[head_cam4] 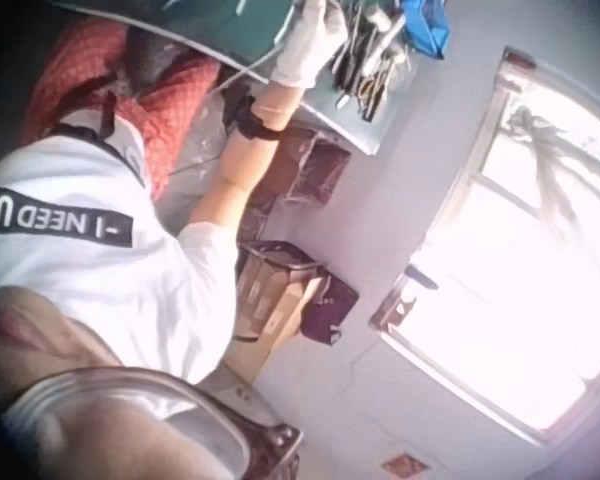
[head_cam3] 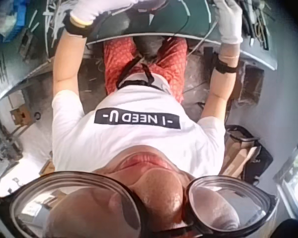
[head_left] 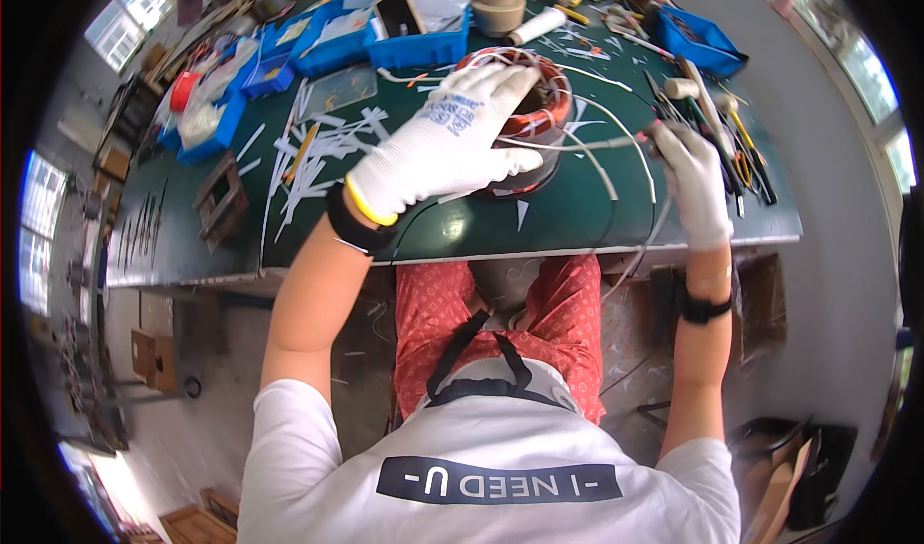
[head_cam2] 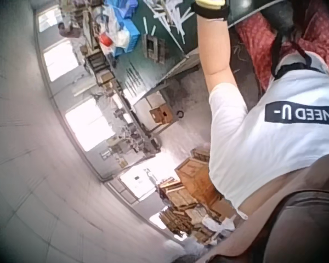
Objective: Tying and securing wires on a motor stator with cord.
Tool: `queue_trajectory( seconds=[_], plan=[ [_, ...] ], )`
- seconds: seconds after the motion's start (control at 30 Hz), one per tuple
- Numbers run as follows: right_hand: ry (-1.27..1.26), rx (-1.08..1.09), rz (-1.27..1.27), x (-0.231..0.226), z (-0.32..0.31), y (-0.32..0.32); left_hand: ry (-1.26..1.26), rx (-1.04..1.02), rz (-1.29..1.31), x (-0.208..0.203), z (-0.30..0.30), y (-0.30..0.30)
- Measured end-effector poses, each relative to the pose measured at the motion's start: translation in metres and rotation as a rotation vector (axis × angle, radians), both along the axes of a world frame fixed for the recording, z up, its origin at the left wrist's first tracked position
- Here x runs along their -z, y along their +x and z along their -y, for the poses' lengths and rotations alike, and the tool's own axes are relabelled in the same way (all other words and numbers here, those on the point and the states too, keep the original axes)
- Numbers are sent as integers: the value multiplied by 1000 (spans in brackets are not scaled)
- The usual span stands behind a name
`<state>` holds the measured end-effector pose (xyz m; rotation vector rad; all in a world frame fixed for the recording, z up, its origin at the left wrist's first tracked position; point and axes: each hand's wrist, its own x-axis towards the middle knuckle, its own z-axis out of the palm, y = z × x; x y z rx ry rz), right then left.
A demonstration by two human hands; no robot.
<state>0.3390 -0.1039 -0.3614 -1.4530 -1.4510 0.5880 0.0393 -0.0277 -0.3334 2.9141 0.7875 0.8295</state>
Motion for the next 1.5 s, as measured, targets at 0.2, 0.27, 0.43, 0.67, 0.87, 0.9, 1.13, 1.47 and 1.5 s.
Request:
queue_trajectory(
  seconds=[0.2,0.27,0.43,0.67,0.87,0.9,1.13,1.47,1.5],
  plan=[
    [-274,-45,-183,0,-87,9,168,-91,218,39,-9,29],
    [-88,-46,-58,3,-102,4,183,-61,225,41,-11,37],
    [38,10,175,-18,-63,18,235,-72,197,42,-11,37],
    [5,505,32,1,100,89,240,-85,184,37,-10,33],
    [105,242,204,91,78,35,235,-70,179,43,-13,35],
    [1,188,60,90,72,20,221,-69,183,46,-14,30],
    [-84,-374,-512,37,115,-18,175,1,88,42,-24,9],
    [210,-342,-78,26,51,-99,181,-37,60,38,-15,17],
    [206,-299,-43,27,46,-104,106,-27,133,37,-12,17]
  ],
)
